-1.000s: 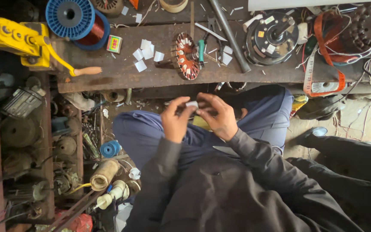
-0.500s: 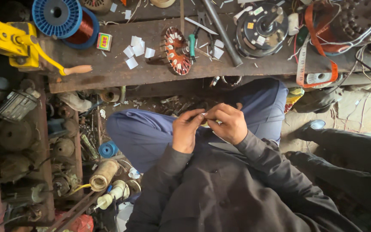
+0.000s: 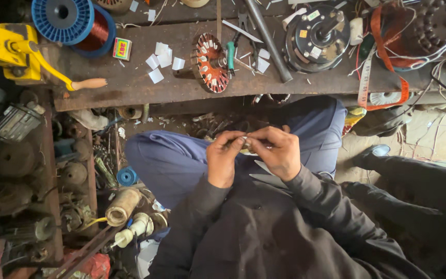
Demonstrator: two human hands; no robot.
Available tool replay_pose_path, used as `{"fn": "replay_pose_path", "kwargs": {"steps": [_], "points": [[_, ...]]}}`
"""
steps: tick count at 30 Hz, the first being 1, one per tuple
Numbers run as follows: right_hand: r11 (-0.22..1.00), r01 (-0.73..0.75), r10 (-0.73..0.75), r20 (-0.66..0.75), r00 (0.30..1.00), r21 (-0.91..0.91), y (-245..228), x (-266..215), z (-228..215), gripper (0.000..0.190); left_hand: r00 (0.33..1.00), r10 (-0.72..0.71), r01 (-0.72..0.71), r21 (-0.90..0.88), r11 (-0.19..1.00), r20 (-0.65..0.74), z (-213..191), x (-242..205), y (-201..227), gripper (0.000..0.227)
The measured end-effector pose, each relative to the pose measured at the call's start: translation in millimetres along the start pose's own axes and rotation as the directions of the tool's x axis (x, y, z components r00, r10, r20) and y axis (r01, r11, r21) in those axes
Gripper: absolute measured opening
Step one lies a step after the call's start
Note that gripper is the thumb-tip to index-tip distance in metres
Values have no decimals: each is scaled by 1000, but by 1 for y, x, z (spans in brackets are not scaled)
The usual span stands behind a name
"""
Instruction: The person sits on the floor and assembles a motor stator by inserting small white insulating pieces into its slots. They use a metal rod to tap the pieces into place and occasionally adjust the stator on the workbench.
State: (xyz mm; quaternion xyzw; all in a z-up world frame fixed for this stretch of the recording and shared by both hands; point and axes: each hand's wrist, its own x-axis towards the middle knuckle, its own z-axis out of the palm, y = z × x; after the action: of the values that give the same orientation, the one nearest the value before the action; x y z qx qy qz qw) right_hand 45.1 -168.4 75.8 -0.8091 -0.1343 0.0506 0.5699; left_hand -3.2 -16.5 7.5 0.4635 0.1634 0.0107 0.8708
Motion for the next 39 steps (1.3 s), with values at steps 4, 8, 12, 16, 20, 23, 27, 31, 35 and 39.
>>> {"fn": "replay_pose_path", "kwargs": {"steps": [4, 8, 12, 16, 20, 23, 27, 31, 35, 39], "points": [[899, -193, 219, -22, 975, 393, -4, 9, 6, 6, 997, 45, -50, -83, 995, -60, 18, -1, 8, 20], [973, -11, 30, -78, 997, 228, -28, 12, -3, 8, 983, 184, -184, -81, 979, -11, 28, 1, 24, 14], [980, 198, -192, -133, 972, 33, -46, 13, -5, 12, 985, 173, -172, 29, 985, -30, 37, -6, 42, 9], [900, 376, -410, -134, 902, -219, -47, 15, 2, 15, 994, 78, -88, -148, 985, -74, 46, -10, 43, 7], [957, -98, 78, 84, 993, 274, -32, 21, -5, 13, 1000, 29, -31, -274, 961, -11, 35, -11, 44, 5], [905, -175, 44, 323, 945, 388, -21, 30, -27, 13, 986, -29, 37, -46, 998, 167, 26, -23, 52, 3], [978, 34, -106, 346, 932, 208, -20, 20, -33, 11, 977, -2, -8, 45, 999, 212, 24, -24, 54, 2], [960, 37, -146, 382, 912, 277, -17, 18, -29, 8, 981, 51, -73, 112, 991, 189, 20, -21, 48, 3], [955, 27, -104, 251, 962, 295, -22, 7, -14, 24, 994, -29, 61, -321, 945, 105, 23, -17, 36, 8], [947, 102, -105, -7, 994, 306, -20, -9, -5, 13, 988, 40, -5, -228, 974, 150, 27, -22, 27, 8]]}}
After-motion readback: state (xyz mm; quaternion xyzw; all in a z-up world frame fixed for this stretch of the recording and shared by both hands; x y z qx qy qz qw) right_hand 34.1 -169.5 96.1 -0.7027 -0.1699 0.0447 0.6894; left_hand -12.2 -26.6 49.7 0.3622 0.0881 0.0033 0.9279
